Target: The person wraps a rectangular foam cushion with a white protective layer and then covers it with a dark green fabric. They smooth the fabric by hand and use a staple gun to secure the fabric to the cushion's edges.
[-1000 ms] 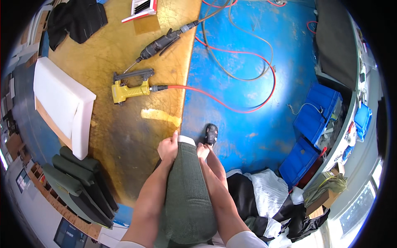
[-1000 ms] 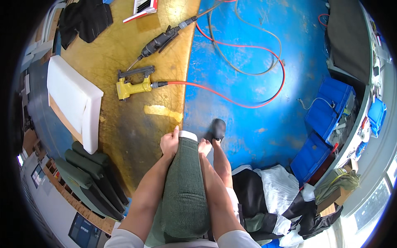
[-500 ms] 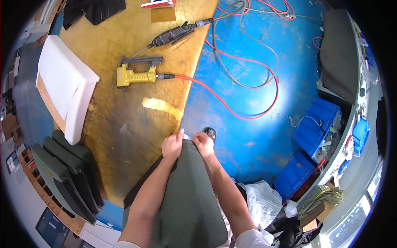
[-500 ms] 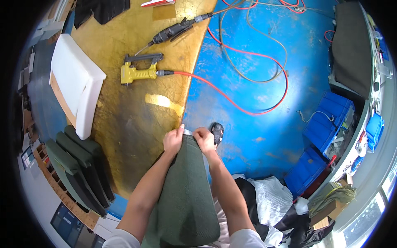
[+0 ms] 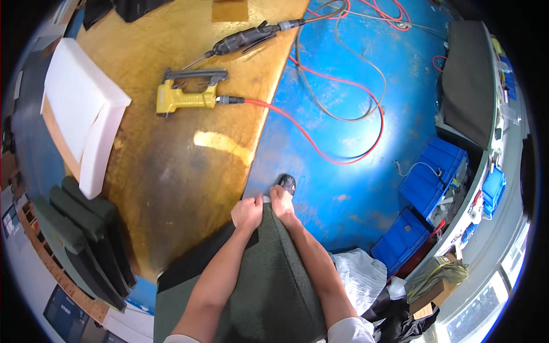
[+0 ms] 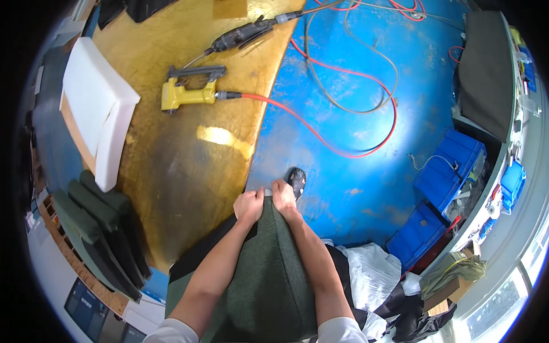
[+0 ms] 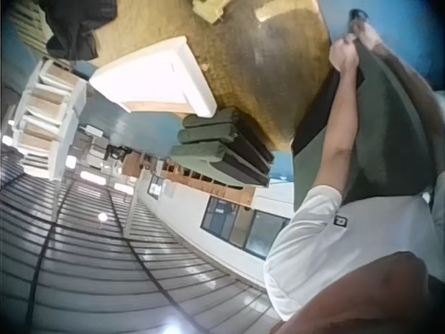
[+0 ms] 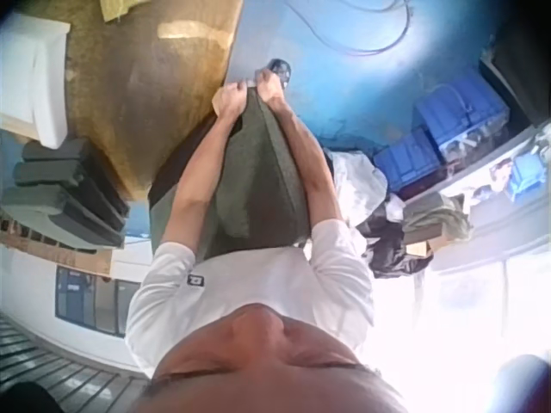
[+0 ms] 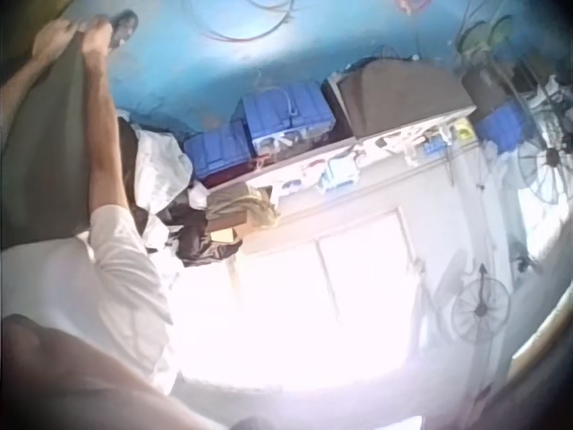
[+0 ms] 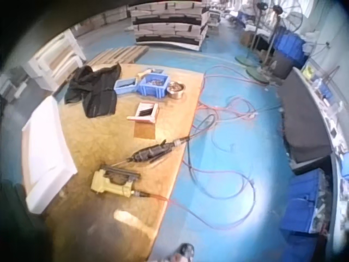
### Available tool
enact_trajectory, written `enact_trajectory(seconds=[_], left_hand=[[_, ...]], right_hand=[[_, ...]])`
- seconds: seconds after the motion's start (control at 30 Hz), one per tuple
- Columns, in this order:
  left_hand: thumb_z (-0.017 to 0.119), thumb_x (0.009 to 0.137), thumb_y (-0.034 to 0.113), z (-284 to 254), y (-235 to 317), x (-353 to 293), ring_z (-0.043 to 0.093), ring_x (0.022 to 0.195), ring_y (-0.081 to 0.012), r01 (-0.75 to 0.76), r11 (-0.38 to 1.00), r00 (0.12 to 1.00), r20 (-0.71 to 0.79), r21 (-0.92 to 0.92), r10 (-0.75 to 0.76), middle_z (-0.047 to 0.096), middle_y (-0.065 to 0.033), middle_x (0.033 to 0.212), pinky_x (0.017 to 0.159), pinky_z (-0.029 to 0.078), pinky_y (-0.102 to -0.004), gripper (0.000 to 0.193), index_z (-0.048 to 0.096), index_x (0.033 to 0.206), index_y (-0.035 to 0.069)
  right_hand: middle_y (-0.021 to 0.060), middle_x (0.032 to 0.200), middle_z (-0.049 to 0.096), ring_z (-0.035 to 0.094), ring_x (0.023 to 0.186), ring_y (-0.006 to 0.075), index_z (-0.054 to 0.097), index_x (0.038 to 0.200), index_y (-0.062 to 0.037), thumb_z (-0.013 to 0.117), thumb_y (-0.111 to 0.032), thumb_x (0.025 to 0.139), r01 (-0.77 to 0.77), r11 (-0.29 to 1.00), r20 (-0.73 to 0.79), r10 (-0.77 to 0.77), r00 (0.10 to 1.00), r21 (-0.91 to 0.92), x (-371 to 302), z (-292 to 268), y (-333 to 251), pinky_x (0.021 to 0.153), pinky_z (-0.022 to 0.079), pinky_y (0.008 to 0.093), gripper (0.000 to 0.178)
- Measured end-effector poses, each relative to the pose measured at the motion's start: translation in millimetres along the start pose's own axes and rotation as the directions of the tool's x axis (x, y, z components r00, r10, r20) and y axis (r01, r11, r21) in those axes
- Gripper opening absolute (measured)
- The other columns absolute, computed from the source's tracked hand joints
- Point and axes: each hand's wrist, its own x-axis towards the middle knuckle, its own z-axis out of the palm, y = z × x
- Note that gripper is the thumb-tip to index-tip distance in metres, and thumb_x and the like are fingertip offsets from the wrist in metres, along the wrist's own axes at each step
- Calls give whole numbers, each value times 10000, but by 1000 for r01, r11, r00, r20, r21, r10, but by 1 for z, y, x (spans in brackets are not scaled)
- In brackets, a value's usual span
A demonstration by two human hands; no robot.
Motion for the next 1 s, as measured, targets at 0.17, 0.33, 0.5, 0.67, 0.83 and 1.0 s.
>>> enact_trajectory(seconds=[0.17,0.33,0.5,0.67,0.83,1.0], left_hand=[[473,989,537,21,5,23,696,855,-400,-3,1000,996,86,10,2,717,-204,864,777,536,-508,551,756,840,88],[504,996,485,40,3,44,680,810,-444,-66,994,994,76,-91,73,696,-234,833,733,530,-546,520,746,811,63],[462,1008,515,50,1,54,684,808,-446,-142,986,988,46,-84,146,700,-238,821,742,530,-551,581,745,798,53],[446,1008,547,27,13,24,684,780,-455,-212,976,974,91,47,207,689,-264,784,734,534,-542,652,714,733,20],[398,1004,606,33,36,22,690,828,-454,-90,996,973,215,26,83,696,-282,820,769,533,-542,727,742,796,0],[438,977,634,41,34,46,688,881,-452,-116,992,944,306,-53,127,694,-297,879,803,532,-532,731,758,824,-5]], right_hand=[[271,802,655,669,780,349,650,897,33,531,-299,980,-134,988,-5,135,991,71,28,14,38,745,505,442,362],[244,744,643,632,673,275,647,841,44,541,-296,955,-54,997,-19,55,998,55,29,27,74,649,476,442,374],[280,877,678,675,928,433,685,905,20,507,-306,979,55,992,-8,-57,998,-112,46,33,102,808,516,473,379],[242,823,687,685,818,419,680,924,-9,574,-293,953,-148,988,-20,149,989,33,0,2,33,733,518,476,305],[312,913,685,695,909,454,694,938,11,525,-400,961,-236,971,40,237,971,-28,-16,-5,23,752,529,502,445],[325,933,687,689,951,457,697,971,40,491,-322,981,-306,952,15,306,952,9,5,2,35,808,532,499,417]])
